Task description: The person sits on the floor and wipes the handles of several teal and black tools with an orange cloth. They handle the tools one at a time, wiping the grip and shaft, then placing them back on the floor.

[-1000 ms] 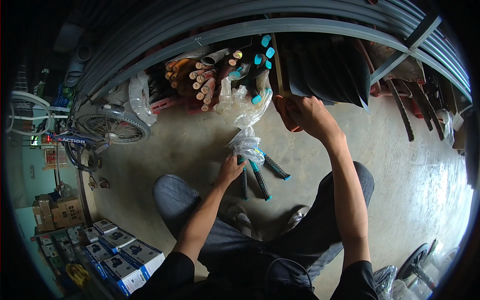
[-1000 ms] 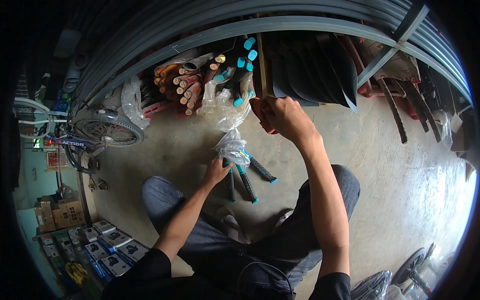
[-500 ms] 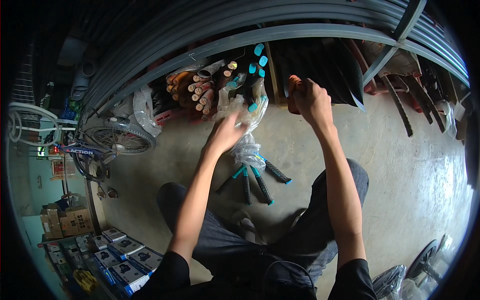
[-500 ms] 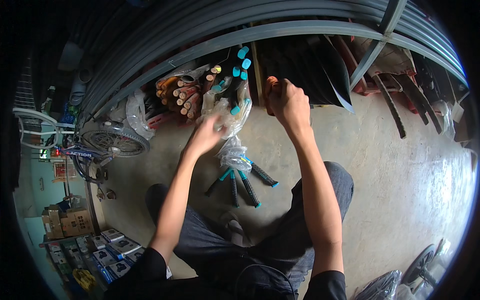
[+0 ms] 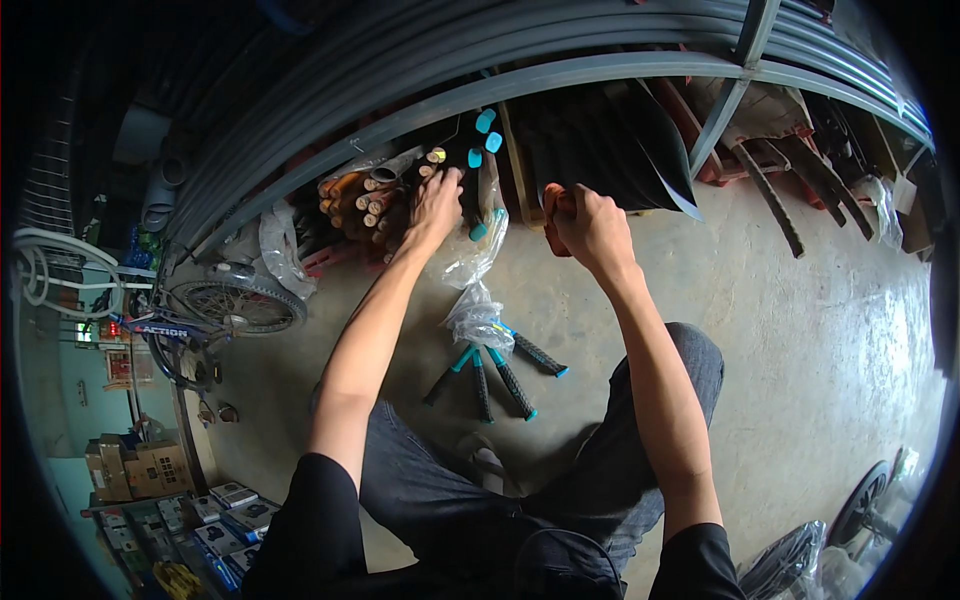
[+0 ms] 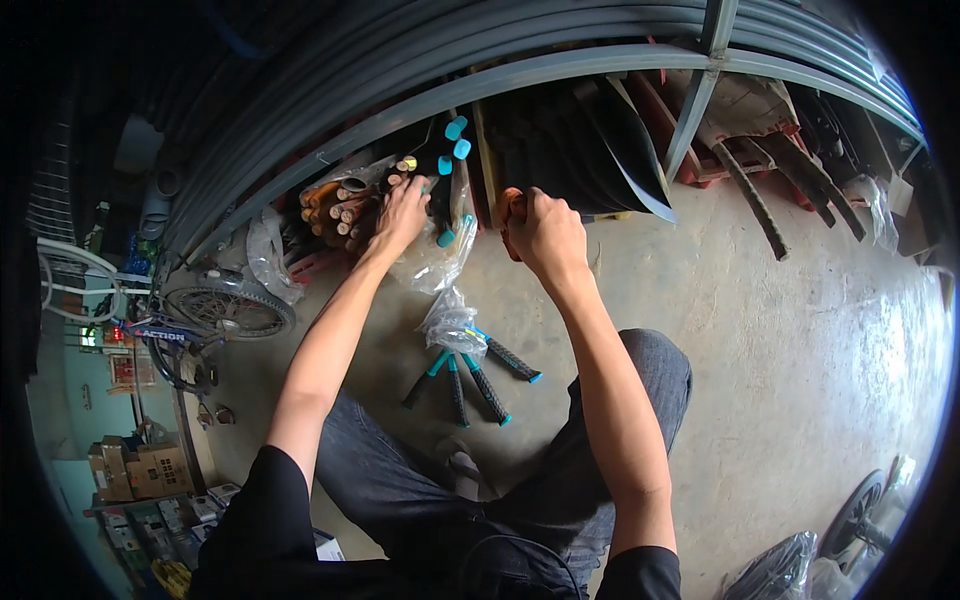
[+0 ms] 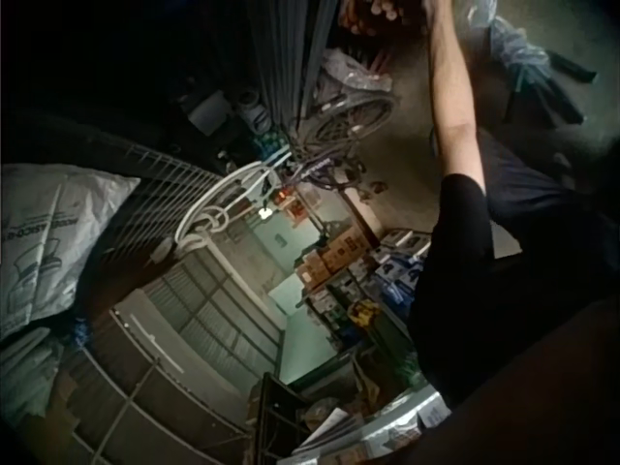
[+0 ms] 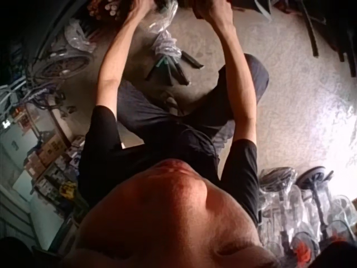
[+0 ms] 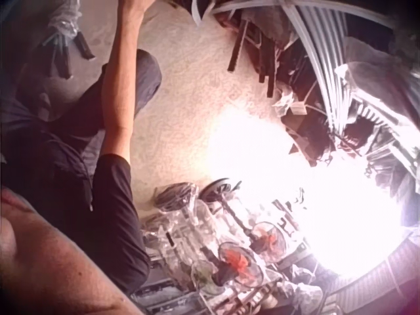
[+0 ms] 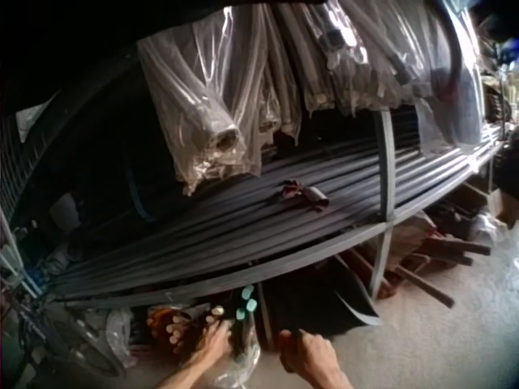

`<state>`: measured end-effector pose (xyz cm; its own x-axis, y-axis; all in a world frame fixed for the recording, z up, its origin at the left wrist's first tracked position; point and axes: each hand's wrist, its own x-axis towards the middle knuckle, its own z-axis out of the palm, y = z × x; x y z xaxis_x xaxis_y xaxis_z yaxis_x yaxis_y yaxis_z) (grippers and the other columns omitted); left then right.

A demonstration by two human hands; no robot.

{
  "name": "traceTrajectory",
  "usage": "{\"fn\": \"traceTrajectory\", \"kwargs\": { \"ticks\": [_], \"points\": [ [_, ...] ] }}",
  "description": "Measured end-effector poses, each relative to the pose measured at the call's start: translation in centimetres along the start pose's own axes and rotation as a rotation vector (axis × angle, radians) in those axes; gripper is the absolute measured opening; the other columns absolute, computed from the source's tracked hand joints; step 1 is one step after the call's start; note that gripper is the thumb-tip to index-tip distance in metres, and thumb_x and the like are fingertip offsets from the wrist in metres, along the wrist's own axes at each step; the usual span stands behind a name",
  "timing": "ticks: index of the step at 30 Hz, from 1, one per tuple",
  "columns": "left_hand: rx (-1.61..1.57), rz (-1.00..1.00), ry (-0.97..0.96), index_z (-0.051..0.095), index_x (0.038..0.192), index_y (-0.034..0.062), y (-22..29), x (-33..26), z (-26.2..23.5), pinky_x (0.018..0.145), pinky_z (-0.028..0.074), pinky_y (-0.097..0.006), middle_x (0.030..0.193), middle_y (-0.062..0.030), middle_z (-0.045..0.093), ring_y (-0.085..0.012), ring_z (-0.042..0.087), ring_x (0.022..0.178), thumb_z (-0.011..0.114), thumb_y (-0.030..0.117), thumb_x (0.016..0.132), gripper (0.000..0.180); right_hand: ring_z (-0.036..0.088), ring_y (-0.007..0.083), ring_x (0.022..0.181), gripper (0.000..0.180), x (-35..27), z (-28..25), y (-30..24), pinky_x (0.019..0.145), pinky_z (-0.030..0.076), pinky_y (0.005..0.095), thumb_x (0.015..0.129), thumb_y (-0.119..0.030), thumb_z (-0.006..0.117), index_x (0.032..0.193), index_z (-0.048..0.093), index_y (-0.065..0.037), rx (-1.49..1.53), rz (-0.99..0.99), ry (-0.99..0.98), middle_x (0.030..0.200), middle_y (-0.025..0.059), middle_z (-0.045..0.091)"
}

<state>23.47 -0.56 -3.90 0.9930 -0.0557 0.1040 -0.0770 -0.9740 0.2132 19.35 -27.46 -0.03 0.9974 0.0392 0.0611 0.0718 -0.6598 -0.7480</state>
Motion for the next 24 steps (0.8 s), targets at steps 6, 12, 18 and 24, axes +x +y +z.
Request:
{"fn": "traceTrajectory", "kwargs": {
  "ticks": [6,12,18,24],
  "points": [
    [-0.046,0.136,0.281,0.057,0.096,0.005,-0.2,-6.5,-6.7,0.083,0.044,-0.046,0.095,-0.0135,0.06,-0.0363,0.056,0.094,0.058,0.001,0.086,0.011,0.065,0.044,0.075,0.021,-0.5,0.8,-1.2,0.07,0.053,0.0485,0.077,-0.02,0.06,0.082,0.062,0.0,0.035,-0.046,-0.057,0.076,0.0253,0.065],
    [-0.079,0.257,0.569,0.058,0.093,0.0003,2.4,-15.2,-14.0,0.083,0.049,-0.039,0.1,-0.0135,0.065,-0.0312,0.061,0.095,0.061,-0.009,0.081,0.015,0.065,0.0424,0.072,0.032,-1.4,0.6,-2.9,0.069,0.053,0.0463,0.084,-0.031,0.061,0.089,0.064,0.0,0.209,0.012,-0.253,0.077,0.0239,0.066],
    [-0.815,-0.107,0.764,0.049,0.103,0.001,3.2,-22.0,-15.1,0.097,0.042,-0.04,0.117,-0.0171,0.055,-0.0232,0.054,0.105,0.054,0.005,0.096,0.009,0.063,0.0176,0.099,0.04,-1.9,3.7,-4.4,0.085,0.052,0.0357,0.101,-0.034,0.042,0.126,0.05,-0.005,1.211,0.278,-0.475,0.113,0.0084,0.061],
    [-1.454,-0.404,0.528,0.052,0.105,0.0056,2.8,-24.2,-11.5,0.093,0.045,-0.037,0.118,-0.0129,0.057,-0.0187,0.056,0.102,0.059,0.012,0.096,0.013,0.058,0.0093,0.071,0.027,-1.5,-1.0,-5.7,0.062,0.045,0.0273,0.097,-0.027,0.048,0.094,0.061,-0.004,1.053,0.105,-0.739,0.078,0.0046,0.069]
  ]
}}
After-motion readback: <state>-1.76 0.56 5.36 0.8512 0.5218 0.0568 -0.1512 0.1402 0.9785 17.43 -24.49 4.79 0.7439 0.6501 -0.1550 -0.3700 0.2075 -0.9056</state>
